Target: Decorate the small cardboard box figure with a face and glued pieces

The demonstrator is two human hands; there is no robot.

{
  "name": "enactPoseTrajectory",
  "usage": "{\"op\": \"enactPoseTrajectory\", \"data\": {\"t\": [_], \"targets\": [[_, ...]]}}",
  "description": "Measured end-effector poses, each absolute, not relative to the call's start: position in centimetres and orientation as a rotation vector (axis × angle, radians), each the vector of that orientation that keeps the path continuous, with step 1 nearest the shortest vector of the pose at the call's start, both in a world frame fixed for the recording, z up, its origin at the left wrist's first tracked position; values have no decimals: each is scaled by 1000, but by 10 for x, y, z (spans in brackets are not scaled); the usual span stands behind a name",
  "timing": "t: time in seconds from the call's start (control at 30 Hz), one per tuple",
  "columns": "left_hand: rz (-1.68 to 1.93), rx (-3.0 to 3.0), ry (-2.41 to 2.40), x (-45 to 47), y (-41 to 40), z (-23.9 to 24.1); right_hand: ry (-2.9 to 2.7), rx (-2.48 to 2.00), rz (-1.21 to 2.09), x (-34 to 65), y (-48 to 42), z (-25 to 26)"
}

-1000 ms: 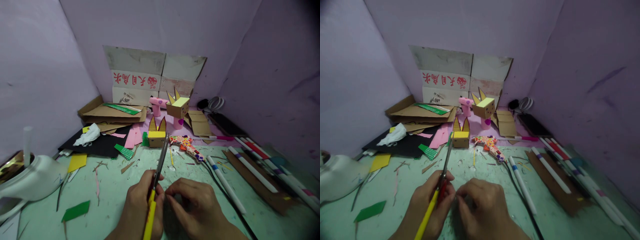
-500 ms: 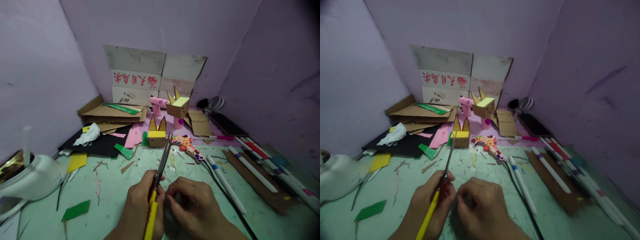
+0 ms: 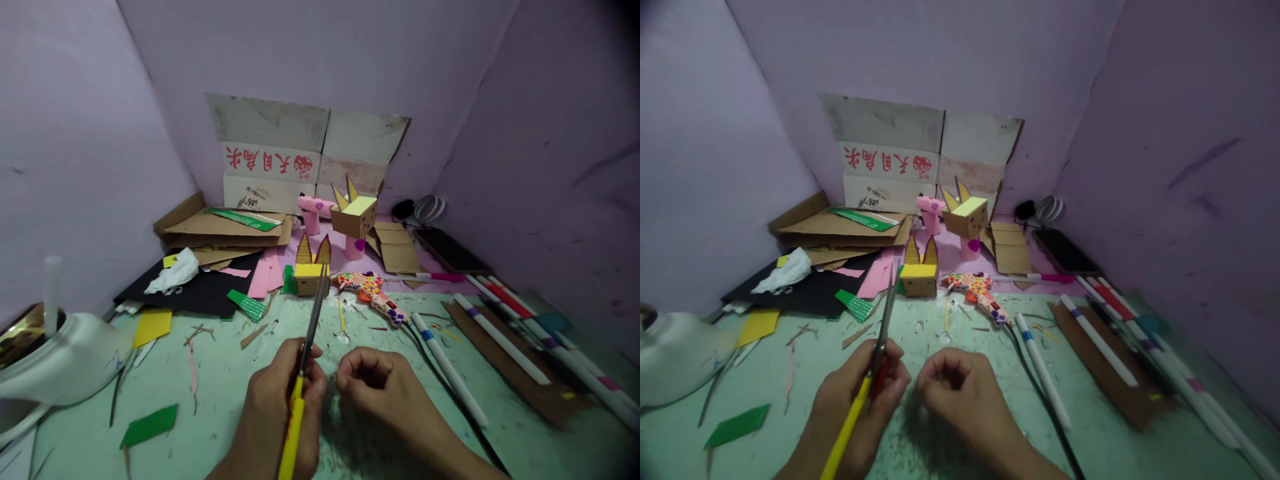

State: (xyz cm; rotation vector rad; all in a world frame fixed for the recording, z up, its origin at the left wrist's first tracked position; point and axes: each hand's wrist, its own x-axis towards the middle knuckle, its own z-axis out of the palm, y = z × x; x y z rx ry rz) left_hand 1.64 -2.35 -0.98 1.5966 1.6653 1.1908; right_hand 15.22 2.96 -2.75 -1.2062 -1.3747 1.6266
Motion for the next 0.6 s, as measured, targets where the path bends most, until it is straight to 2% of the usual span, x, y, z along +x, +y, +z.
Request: {"op": "enactPoseTrajectory", "data": {"t": [0.23,0.43,0.6], "targets": [[1222,1793,1727,9,-23,-12,-1114,-1141,1724,154,33,-22],[1198,2160,1616,5,-18,-29,-1194,-1159,1442,160,35,-13],[1036,2325,1693,3,-14,-45,-1190,-1099,1300,167,38,-7]]}}
